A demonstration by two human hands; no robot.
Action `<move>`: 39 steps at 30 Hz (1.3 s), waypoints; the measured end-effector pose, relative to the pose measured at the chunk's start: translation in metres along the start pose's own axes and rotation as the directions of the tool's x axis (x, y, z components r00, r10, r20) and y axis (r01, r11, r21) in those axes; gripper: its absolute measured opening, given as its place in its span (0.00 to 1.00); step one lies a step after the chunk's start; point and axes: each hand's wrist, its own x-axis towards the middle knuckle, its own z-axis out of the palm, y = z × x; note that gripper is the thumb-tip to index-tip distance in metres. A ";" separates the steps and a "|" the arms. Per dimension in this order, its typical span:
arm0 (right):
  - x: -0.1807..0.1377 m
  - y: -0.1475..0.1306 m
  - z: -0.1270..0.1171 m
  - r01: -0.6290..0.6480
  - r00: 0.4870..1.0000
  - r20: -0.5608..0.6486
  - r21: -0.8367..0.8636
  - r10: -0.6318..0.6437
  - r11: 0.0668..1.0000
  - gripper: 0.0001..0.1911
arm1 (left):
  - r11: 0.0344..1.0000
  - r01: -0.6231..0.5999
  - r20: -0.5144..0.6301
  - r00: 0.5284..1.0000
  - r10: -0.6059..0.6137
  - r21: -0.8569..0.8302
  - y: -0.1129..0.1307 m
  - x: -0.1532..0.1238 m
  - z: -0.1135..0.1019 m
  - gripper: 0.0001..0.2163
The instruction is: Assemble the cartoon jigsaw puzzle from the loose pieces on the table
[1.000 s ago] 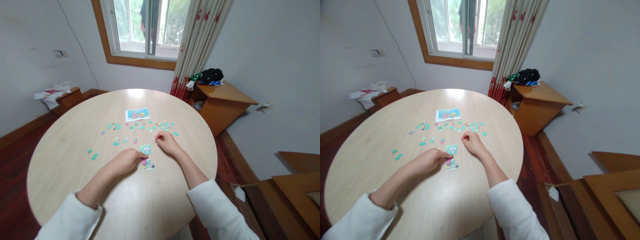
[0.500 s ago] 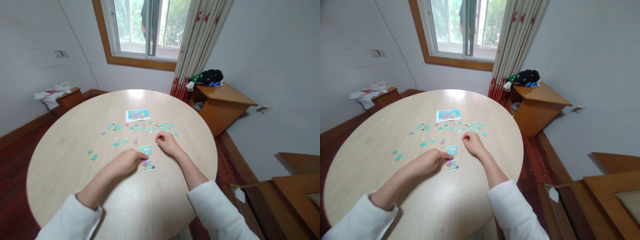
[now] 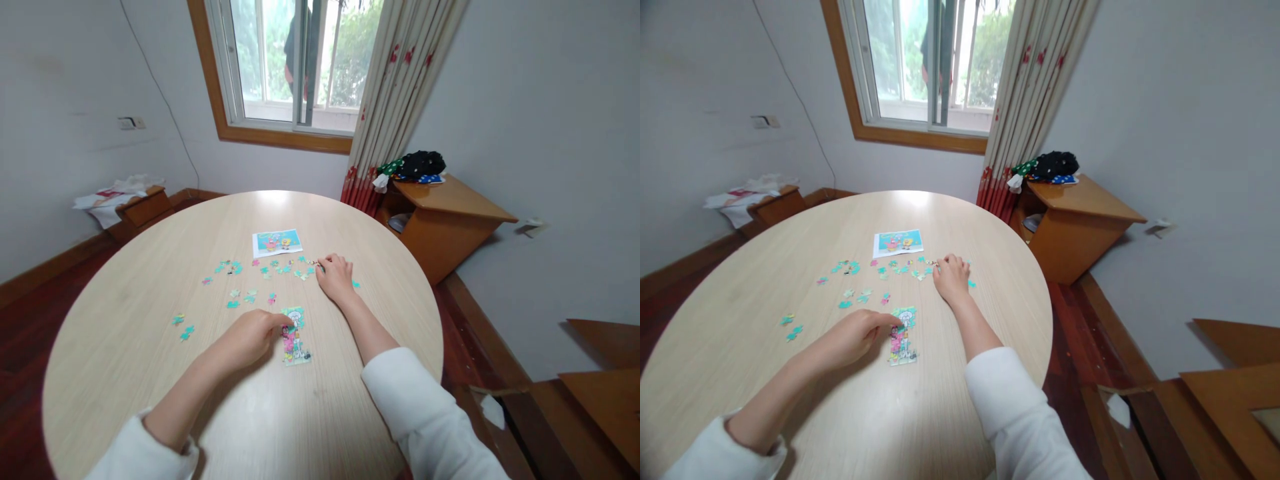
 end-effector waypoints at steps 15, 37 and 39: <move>0.003 0.003 -0.020 -0.121 0.987 0.102 -0.059 0.127 0.991 0.09 | 0.999 0.008 -0.002 1.000 -0.008 0.047 -0.001 -0.001 -0.001 0.21; 0.003 0.008 -0.014 -0.144 0.987 0.076 0.036 0.141 0.989 0.09 | 0.998 0.024 0.011 1.000 -0.024 0.055 0.001 -0.001 -0.002 0.20; 0.003 0.008 -0.014 -0.155 0.985 0.077 0.030 0.153 0.987 0.09 | 0.997 0.030 0.017 0.999 -0.031 0.064 0.002 -0.001 -0.003 0.20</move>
